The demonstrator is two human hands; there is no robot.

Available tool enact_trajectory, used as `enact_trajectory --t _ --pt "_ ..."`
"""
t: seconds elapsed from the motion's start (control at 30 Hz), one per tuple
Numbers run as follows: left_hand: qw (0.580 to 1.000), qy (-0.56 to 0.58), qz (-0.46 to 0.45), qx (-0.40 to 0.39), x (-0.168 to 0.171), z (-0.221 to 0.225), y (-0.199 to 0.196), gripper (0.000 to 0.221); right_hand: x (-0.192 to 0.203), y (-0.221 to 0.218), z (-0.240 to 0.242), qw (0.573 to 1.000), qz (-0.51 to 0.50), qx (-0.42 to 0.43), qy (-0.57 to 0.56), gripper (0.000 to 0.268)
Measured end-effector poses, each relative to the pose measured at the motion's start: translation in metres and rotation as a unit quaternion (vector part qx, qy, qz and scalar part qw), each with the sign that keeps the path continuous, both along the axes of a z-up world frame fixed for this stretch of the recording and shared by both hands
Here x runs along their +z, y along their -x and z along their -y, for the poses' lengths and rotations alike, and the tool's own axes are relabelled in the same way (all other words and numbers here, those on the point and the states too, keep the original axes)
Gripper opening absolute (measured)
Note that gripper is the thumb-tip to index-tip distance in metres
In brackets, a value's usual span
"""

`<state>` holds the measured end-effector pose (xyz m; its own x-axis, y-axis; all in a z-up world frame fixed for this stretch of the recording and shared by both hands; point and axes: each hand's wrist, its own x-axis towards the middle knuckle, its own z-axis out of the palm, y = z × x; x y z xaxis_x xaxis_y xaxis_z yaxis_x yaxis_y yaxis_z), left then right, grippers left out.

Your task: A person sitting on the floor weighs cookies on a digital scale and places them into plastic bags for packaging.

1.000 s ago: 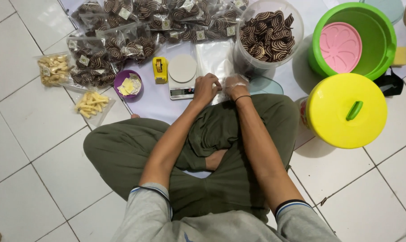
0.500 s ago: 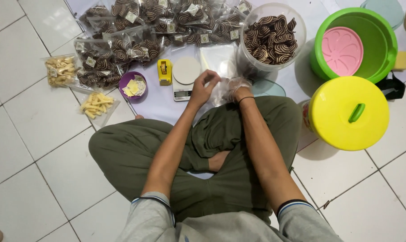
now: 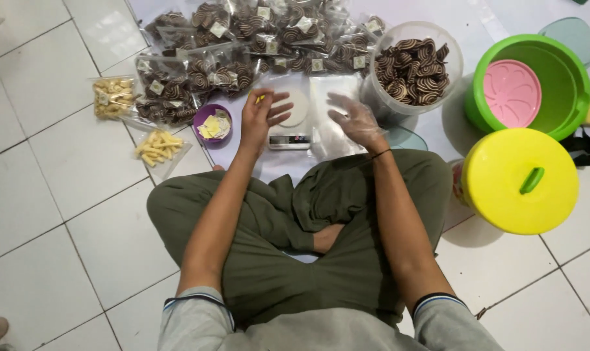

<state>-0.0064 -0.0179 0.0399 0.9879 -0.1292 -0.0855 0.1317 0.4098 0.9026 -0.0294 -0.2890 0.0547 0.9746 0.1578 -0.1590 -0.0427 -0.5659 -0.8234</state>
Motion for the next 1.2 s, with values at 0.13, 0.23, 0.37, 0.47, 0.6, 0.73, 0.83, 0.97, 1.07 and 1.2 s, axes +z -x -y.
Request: enact_trajectory --t 0.13,0.23,0.37,0.47,0.6,0.73,0.83,0.97,1.07,1.2 --pt "0.997 0.021 -0.055 0.043 -0.034 -0.023 0.012 0.019 0.004 0.006 -0.035 0.927 -0.086 0.019 -0.363 0.092" --pt "0.994 0.003 -0.063 0.088 -0.048 -0.020 0.012 0.021 -0.004 0.002 -0.041 0.900 -0.130 0.070 -0.410 0.119" --pt "0.977 0.187 -0.065 0.077 -0.080 -0.025 0.007 0.018 -0.019 -0.003 -0.040 0.908 -0.091 0.145 -0.383 0.123" --pt "0.970 0.236 0.014 0.065 -0.116 -0.041 0.000 0.019 0.010 0.009 -0.066 0.926 -0.056 0.209 -0.309 0.140" --pt "0.990 0.110 0.030 0.080 -0.111 -0.042 -0.002 0.027 0.023 0.040 -0.108 0.955 0.060 0.269 -0.111 0.158" --pt "0.995 -0.018 0.007 0.101 -0.066 -0.033 0.005 0.030 0.005 0.047 -0.128 0.931 0.245 0.250 0.107 0.108" --pt "0.983 -0.143 -0.017 0.111 -0.066 -0.019 0.009 0.035 0.003 0.039 -0.122 0.948 0.296 0.118 -0.012 0.047" --pt "0.950 -0.298 -0.072 0.065 -0.095 -0.009 0.010 0.032 -0.006 0.021 -0.093 0.944 0.278 -0.092 -0.150 0.017" --pt "0.946 -0.324 -0.029 -0.017 -0.091 -0.004 0.019 0.053 0.005 0.014 -0.071 0.944 0.215 -0.167 -0.184 0.008" --pt "0.936 -0.307 0.172 0.002 -0.040 0.005 0.031 0.092 0.030 0.013 -0.045 0.966 0.219 -0.109 -0.078 0.010"
